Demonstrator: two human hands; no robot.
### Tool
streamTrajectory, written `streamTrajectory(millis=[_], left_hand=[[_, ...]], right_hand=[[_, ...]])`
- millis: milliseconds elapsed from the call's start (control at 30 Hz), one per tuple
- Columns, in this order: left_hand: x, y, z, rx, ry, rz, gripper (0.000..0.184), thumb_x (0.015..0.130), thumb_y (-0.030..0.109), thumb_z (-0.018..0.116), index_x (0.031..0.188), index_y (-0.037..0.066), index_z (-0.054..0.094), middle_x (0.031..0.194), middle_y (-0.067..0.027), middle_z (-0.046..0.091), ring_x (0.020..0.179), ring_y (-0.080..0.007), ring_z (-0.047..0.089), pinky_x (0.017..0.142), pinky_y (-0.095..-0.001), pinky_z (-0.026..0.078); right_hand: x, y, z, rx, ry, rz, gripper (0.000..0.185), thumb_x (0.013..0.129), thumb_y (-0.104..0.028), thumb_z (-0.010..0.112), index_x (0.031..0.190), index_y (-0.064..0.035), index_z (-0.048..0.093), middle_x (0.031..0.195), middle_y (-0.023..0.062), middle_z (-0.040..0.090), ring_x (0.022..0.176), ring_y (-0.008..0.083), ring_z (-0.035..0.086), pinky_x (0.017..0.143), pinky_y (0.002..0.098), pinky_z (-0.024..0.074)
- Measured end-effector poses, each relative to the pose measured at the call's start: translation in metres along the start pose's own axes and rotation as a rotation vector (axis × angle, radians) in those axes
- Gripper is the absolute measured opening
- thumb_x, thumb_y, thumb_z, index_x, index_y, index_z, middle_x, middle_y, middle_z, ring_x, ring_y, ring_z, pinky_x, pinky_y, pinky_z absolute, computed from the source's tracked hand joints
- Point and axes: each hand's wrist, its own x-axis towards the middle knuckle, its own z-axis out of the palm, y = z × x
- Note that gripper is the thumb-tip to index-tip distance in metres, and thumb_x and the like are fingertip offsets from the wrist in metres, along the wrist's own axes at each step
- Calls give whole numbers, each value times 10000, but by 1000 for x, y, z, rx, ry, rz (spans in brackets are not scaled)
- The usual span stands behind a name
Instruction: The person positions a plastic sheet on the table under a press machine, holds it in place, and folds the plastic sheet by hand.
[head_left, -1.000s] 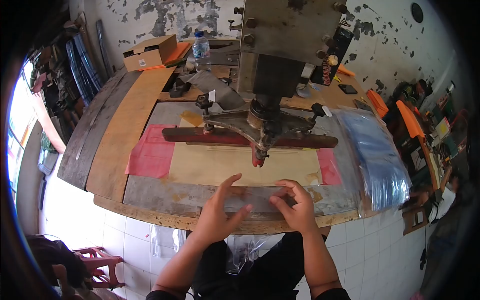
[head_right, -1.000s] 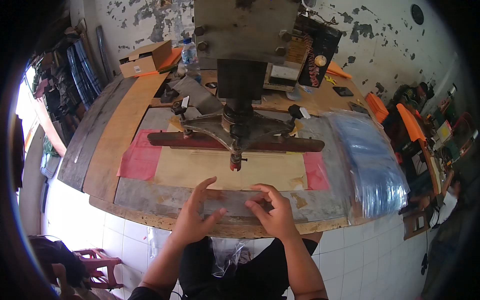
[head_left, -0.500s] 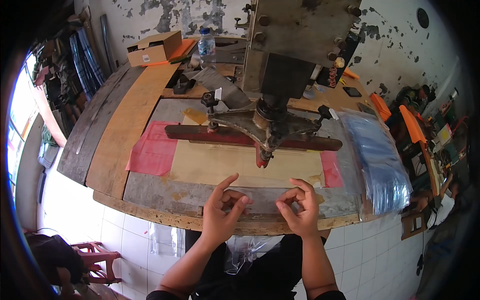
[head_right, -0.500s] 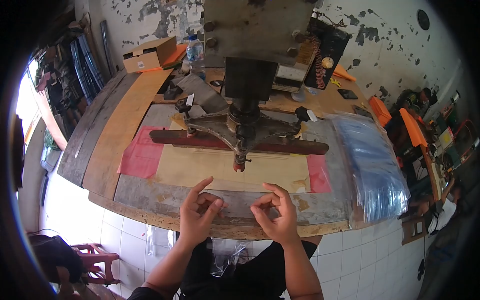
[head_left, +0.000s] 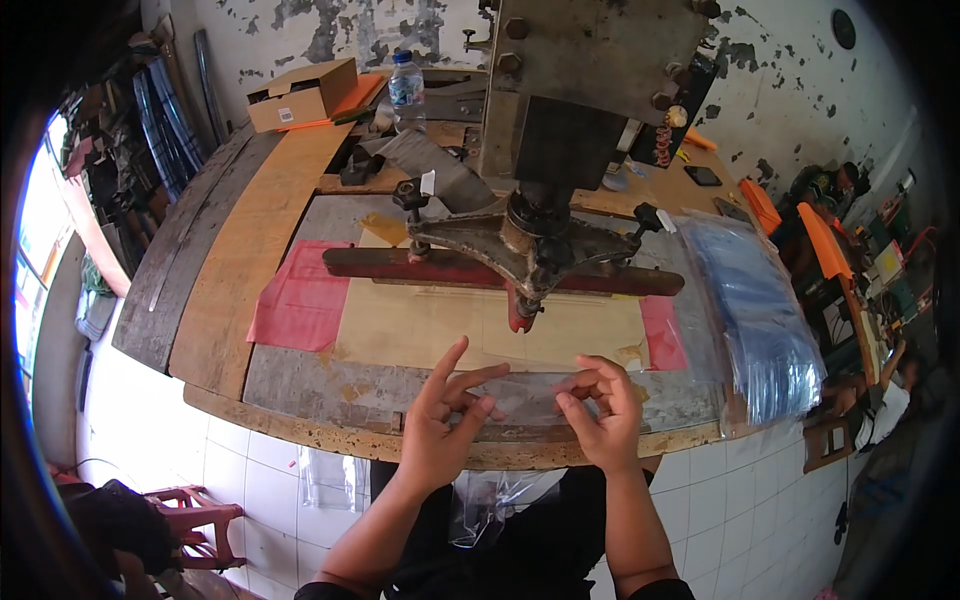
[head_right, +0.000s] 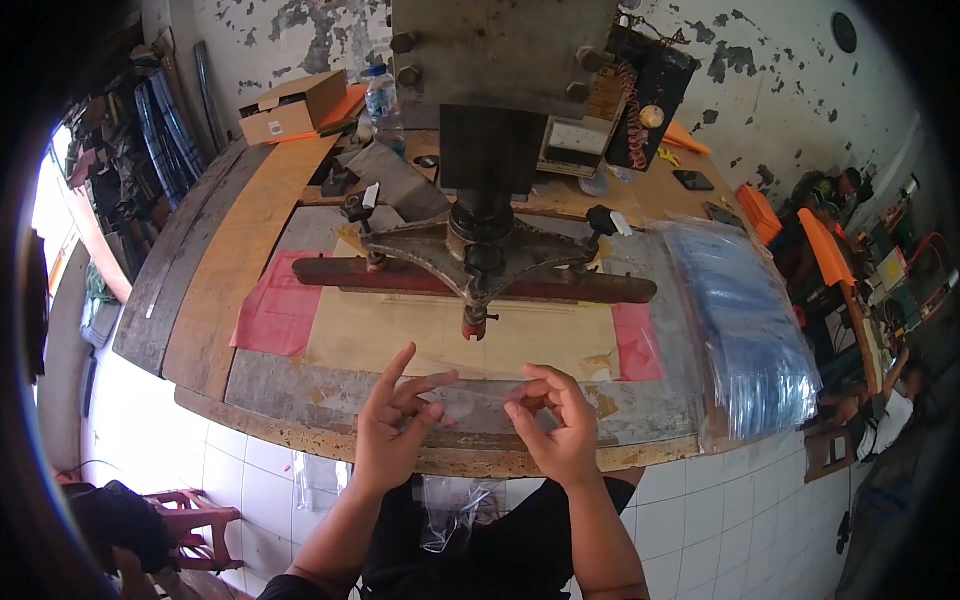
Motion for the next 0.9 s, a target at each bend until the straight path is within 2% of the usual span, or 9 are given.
streamTrajectory(millis=[900], left_hand=[[0, 3, 0, 14, 3, -12, 795, 986, -68, 622, 1650, 12, 192, 1299, -196, 706, 913, -137, 726, 861, -288, 587]], right_hand=[[3, -2, 0, -25, 44, 1, 433, 946, 20, 735, 1352, 12, 585, 960, 95, 739, 818, 108, 676, 755, 250, 524]])
